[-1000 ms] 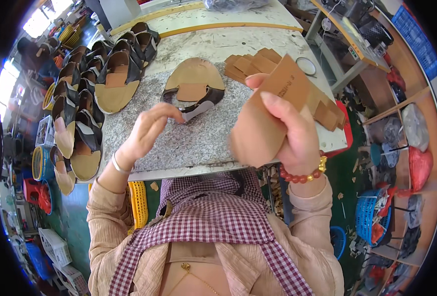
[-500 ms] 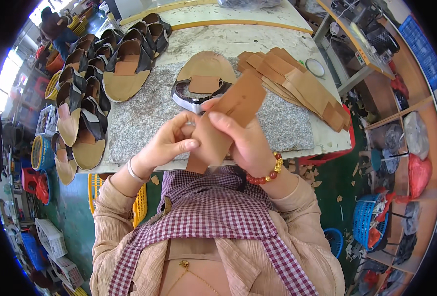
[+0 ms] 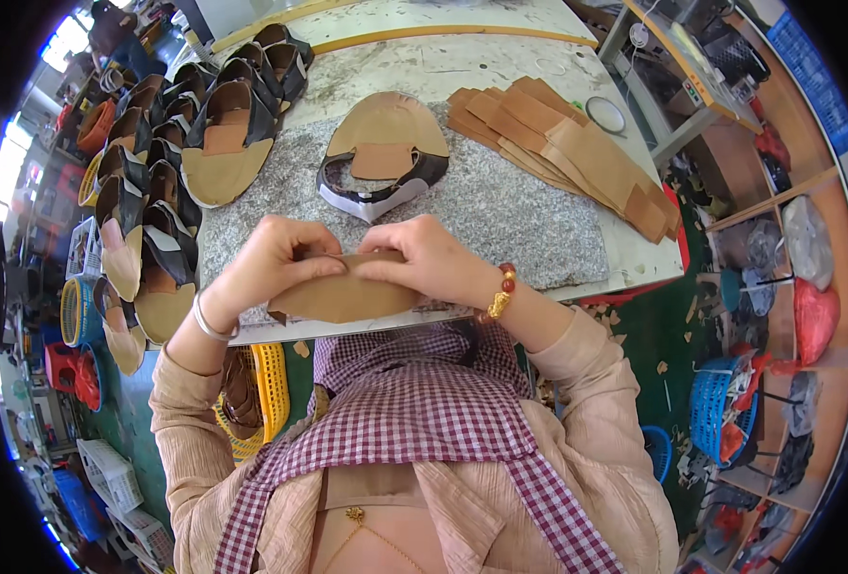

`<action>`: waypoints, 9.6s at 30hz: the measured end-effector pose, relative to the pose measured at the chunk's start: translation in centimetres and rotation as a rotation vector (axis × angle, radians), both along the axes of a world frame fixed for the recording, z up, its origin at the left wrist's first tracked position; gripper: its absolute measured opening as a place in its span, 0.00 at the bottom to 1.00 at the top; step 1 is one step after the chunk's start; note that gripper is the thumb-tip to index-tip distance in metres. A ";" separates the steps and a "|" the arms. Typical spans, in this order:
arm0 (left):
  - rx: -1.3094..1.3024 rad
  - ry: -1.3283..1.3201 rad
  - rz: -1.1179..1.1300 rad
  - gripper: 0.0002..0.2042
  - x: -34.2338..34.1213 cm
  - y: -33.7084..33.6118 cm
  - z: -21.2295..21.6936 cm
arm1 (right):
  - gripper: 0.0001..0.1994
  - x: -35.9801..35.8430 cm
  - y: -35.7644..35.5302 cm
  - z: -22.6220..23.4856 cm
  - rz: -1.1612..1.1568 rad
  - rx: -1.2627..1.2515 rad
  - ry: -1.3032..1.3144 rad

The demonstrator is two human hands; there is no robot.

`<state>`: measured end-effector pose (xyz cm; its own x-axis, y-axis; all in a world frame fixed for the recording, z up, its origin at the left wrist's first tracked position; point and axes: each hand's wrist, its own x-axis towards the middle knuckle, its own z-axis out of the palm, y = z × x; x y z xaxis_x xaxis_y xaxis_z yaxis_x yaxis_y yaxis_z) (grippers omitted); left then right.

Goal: Assembling sandal components by attaching straps and linings to the soles manually.

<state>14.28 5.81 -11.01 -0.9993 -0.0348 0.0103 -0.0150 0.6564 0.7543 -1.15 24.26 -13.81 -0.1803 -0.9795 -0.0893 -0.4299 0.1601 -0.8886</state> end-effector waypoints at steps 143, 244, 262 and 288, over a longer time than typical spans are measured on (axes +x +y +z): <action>-0.302 -0.146 -0.188 0.14 -0.2 0.7 -3.1 | 0.09 -2.5 1.1 -3.0 0.161 -0.594 0.922; 0.318 -0.076 0.137 0.08 2.3 5.3 -5.3 | 0.08 3.3 0.9 -4.7 -0.410 -0.267 0.148; 0.028 0.168 0.135 0.05 3.8 1.0 0.2 | 0.12 -4.7 -5.4 -5.5 -0.896 -0.299 -0.696; 1.369 0.730 0.513 0.10 -3.9 5.7 -3.0 | 0.14 1.6 -9.5 2.0 -0.600 -0.774 -0.662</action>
